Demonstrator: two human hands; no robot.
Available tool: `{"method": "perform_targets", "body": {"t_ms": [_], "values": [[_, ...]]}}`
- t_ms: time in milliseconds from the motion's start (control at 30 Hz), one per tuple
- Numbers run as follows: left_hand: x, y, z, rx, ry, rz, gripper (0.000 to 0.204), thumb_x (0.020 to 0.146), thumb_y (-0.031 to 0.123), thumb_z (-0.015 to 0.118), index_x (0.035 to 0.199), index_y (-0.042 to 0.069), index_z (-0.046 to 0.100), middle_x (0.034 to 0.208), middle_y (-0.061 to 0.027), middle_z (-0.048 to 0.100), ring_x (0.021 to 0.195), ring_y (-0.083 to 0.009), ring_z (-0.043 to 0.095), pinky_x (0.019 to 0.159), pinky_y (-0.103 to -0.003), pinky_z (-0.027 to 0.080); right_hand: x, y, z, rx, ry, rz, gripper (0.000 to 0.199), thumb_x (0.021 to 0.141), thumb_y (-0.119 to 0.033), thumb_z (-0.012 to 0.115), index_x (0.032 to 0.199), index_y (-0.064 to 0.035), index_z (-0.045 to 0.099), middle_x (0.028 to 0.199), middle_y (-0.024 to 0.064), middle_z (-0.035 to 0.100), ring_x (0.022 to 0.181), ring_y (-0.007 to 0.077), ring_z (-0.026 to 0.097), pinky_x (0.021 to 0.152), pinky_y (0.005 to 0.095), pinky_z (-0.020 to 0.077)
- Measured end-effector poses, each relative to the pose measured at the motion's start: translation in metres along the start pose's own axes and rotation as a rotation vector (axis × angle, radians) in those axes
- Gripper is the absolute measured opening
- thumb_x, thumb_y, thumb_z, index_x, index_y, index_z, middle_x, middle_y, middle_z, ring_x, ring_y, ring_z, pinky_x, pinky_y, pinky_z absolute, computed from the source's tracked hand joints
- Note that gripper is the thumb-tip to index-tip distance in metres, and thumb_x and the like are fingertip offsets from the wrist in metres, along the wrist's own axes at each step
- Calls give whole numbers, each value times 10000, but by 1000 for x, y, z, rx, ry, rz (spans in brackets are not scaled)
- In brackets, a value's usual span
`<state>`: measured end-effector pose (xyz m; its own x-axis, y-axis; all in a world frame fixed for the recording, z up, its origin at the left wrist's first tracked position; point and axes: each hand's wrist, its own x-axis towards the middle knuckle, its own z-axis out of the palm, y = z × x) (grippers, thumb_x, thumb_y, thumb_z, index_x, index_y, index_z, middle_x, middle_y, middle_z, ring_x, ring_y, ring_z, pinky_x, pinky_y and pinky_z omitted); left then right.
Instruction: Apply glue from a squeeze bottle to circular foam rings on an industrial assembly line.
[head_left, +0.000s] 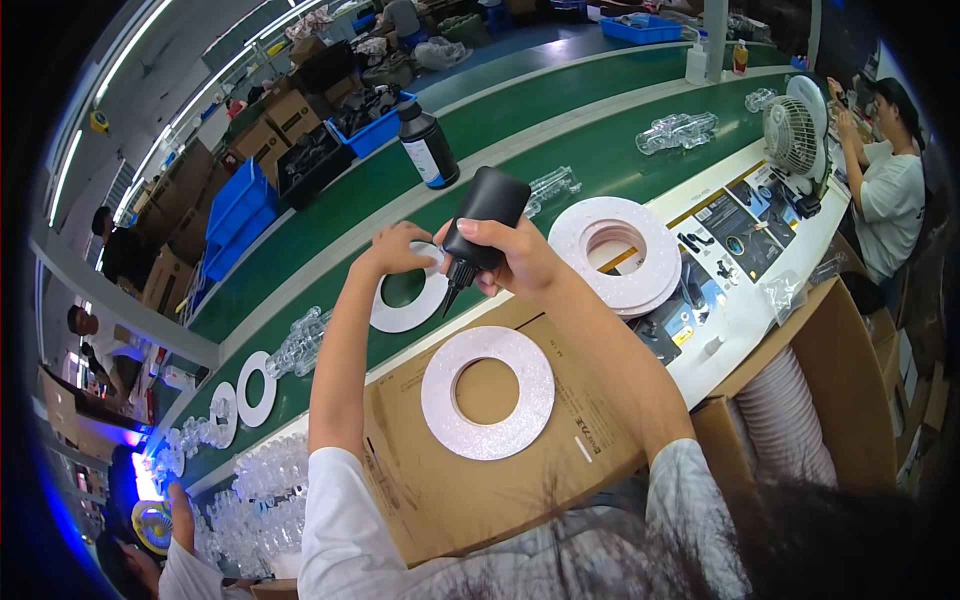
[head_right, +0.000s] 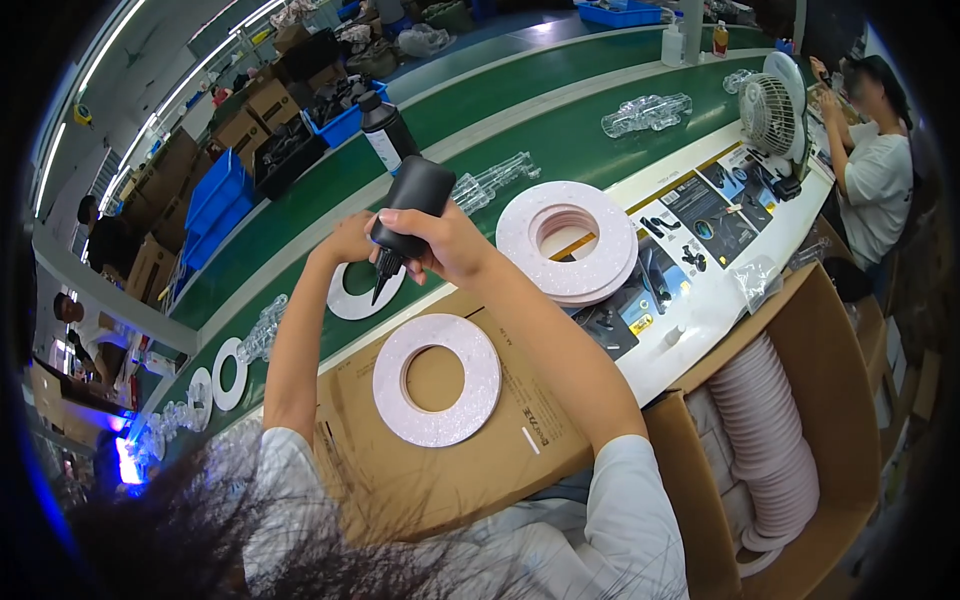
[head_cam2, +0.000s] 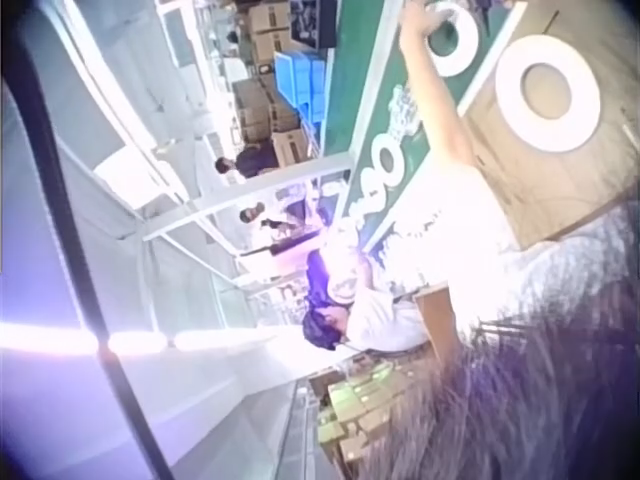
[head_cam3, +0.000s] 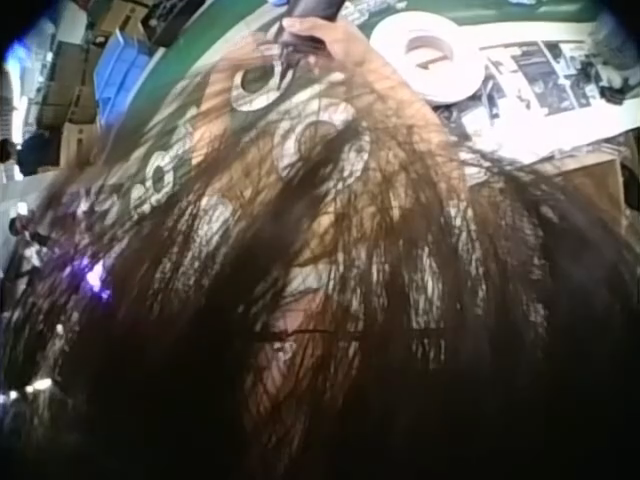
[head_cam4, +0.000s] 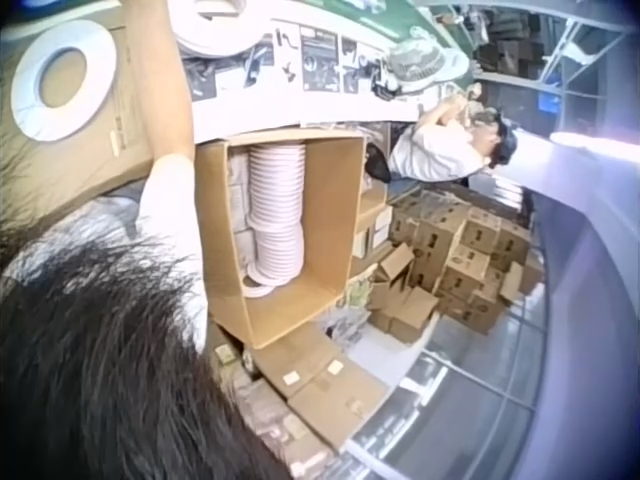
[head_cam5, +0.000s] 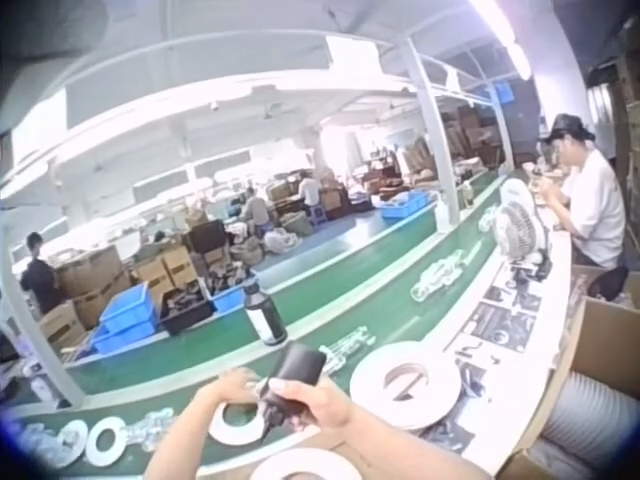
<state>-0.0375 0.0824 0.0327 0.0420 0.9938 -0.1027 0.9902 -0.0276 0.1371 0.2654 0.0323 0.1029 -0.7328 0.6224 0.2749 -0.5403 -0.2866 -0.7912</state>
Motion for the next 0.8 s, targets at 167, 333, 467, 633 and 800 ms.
{"method": "perform_targets", "body": {"t_ms": [167,333,467,633,800], "values": [[-5,22,-1,25,133,159,544,661,432,792,1143,185,743,1360,-91,573,1333,-337,428,1136,-499,249,0,0,1,45,2,-25,333,876,-254,698,1012,38,612,782,185,702,420,124,544,375,241,459],[-3,38,-1,40,153,137,558,682,358,762,1200,160,701,1335,-89,585,1313,-345,439,1123,-501,261,-1,-2,2,-16,-8,-63,401,893,-319,669,1051,50,669,780,159,708,431,109,530,395,244,458],[-11,40,-6,183,101,92,612,712,400,735,1245,112,645,1317,-135,597,1302,-368,460,1099,-519,292,0,-1,1,6,-27,-52,389,898,-311,665,1048,48,667,777,158,707,431,109,530,394,245,459],[-37,41,-5,253,-29,-223,757,743,555,695,1238,-2,562,1092,-246,688,1103,-424,614,1037,-550,346,5,-1,7,-27,-10,-30,402,890,-331,670,1050,38,660,806,157,713,437,111,535,396,243,453],[-67,68,18,125,24,-185,687,717,481,732,1154,-21,562,1035,-249,700,1032,-434,641,983,-546,362,-1,-2,5,-53,-6,-17,439,887,-364,659,1075,33,654,826,154,717,481,107,570,403,220,423]]}}
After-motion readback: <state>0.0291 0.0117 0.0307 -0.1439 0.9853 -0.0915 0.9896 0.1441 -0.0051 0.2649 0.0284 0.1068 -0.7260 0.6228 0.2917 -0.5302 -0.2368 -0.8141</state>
